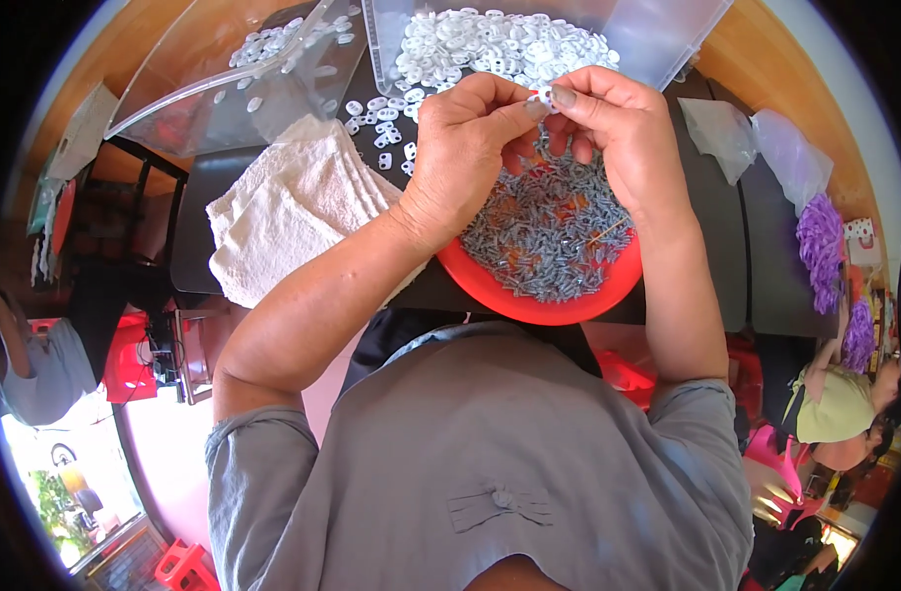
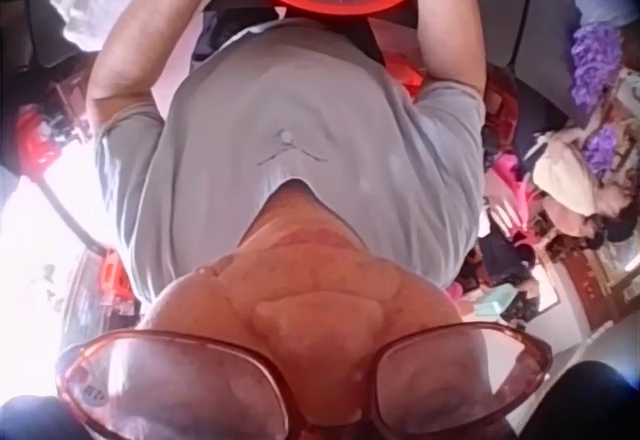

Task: The recorder is manual assembling small metal hooks onto white plastic rings for curtains.

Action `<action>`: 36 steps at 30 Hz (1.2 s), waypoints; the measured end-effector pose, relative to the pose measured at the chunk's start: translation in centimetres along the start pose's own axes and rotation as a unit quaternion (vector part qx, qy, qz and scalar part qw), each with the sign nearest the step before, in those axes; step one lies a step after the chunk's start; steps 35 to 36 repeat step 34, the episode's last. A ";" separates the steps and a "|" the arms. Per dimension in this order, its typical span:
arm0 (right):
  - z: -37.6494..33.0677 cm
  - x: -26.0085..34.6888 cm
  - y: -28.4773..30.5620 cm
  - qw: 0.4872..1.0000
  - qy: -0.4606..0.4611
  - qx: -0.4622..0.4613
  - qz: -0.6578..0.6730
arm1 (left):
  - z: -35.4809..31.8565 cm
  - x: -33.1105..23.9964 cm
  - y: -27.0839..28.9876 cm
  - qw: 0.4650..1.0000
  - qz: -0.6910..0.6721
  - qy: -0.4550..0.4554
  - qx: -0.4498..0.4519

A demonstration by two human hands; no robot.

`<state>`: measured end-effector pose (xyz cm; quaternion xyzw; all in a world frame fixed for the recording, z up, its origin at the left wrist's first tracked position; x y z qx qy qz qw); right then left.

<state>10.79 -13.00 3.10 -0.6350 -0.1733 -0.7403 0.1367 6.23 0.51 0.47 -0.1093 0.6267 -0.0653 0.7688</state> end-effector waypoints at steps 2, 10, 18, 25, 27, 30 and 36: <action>0.1 -0.1 0.4 0.999 -0.013 0.040 0.015 | 0.0 -0.4 -0.3 1.000 -0.022 -0.001 0.011; -0.6 -0.1 0.2 0.991 -0.054 0.118 0.044 | -0.1 -1.3 -1.2 0.996 -0.020 -0.033 0.079; -1.2 0.2 -0.2 0.986 -0.062 0.140 0.057 | -0.5 -1.7 -0.8 0.994 0.049 -0.072 0.067; -1.4 0.1 -0.4 0.983 -0.077 0.148 0.072 | -1.2 -2.4 -1.4 0.988 0.036 -0.113 0.098; -1.5 0.1 -0.6 0.981 -0.088 0.148 0.089 | -1.4 -2.7 -1.1 0.982 0.084 -0.148 0.081; -1.7 0.0 -0.9 0.977 -0.084 0.165 0.104 | -1.7 -2.7 -1.2 0.986 0.061 -0.121 0.101; -1.9 0.0 -1.3 0.971 -0.078 0.186 0.128 | -2.0 -3.0 -1.3 0.980 0.057 -0.151 0.118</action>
Point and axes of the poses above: each hand's wrist, its own z-axis towards the middle knuckle, its own y-axis out of the back of the hand, x = y × z, the point moved 7 cm from there along z, towards the middle knuckle, and after that the axes turned 1 degree about x, right-handed, at the moved point
